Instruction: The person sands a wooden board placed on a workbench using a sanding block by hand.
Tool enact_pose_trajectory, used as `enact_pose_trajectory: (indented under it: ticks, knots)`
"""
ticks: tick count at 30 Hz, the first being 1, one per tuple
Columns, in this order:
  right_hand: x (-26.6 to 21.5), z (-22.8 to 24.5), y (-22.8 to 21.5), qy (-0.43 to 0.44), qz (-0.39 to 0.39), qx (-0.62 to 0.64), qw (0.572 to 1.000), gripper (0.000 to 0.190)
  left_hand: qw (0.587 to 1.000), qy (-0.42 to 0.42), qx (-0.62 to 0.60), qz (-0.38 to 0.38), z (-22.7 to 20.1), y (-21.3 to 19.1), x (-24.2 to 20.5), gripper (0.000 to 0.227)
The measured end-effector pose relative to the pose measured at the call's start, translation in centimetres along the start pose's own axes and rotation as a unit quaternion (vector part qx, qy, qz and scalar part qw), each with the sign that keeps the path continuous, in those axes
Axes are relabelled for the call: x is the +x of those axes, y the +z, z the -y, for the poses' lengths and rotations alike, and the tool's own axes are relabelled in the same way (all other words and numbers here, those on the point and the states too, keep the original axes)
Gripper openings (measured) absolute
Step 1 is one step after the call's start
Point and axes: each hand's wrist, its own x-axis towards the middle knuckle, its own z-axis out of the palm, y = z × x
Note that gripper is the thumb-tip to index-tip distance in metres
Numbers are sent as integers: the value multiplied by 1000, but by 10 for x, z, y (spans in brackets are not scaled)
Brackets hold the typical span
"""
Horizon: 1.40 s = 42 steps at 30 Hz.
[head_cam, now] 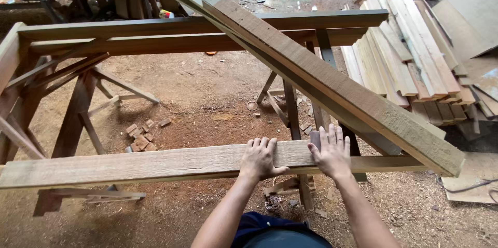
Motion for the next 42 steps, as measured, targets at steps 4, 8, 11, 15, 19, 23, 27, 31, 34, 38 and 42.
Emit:
enact_pose_trajectory:
  ticks: [4, 8, 11, 15, 19, 23, 27, 31, 34, 38, 42]
  knots:
    - [-21, 47, 14, -130, -10, -47, 990, 77, 999, -8, -30, -15, -3, -5, -1, 111]
    - [-28, 31, 14, -148, 31, -128, 980, 74, 999, -1, -29, -35, -3, -2, -2, 110]
    - [-17, 6, 3, -52, -3, 1, 999, 68, 999, 3, -27, -29, -3, 1, -2, 110]
    - [5, 27, -2, -35, 11, 47, 998, 71, 999, -3, -40, -21, 0, 2, 2, 110]
    - [-4, 58, 17, -229, -257, -54, 937, 60, 996, 9, -56, -65, 5, 7, -2, 105]
    - [-18, 36, 19, -187, 0, -83, 979, 61, 997, 10, -71, -41, 6, 5, 0, 109]
    - [-14, 11, -1, -42, 2, -8, 999, 61, 997, -4, -77, -12, 5, 2, 0, 106]
    - [-5, 45, 7, -56, 26, 2, 998, 62, 997, 7, -59, -43, 7, 14, 4, 104]
    - [-2, 55, 30, -225, -234, -60, 944, 62, 994, 17, -63, -90, 11, 19, 11, 91]
    - [-18, 17, 41, -300, -194, -4, 934, 58, 996, 0, -88, -27, 8, 7, 1, 106]
    - [-9, -12, 8, -31, -17, 3, 999, 61, 998, 2, -59, -18, 6, -6, -3, 102]
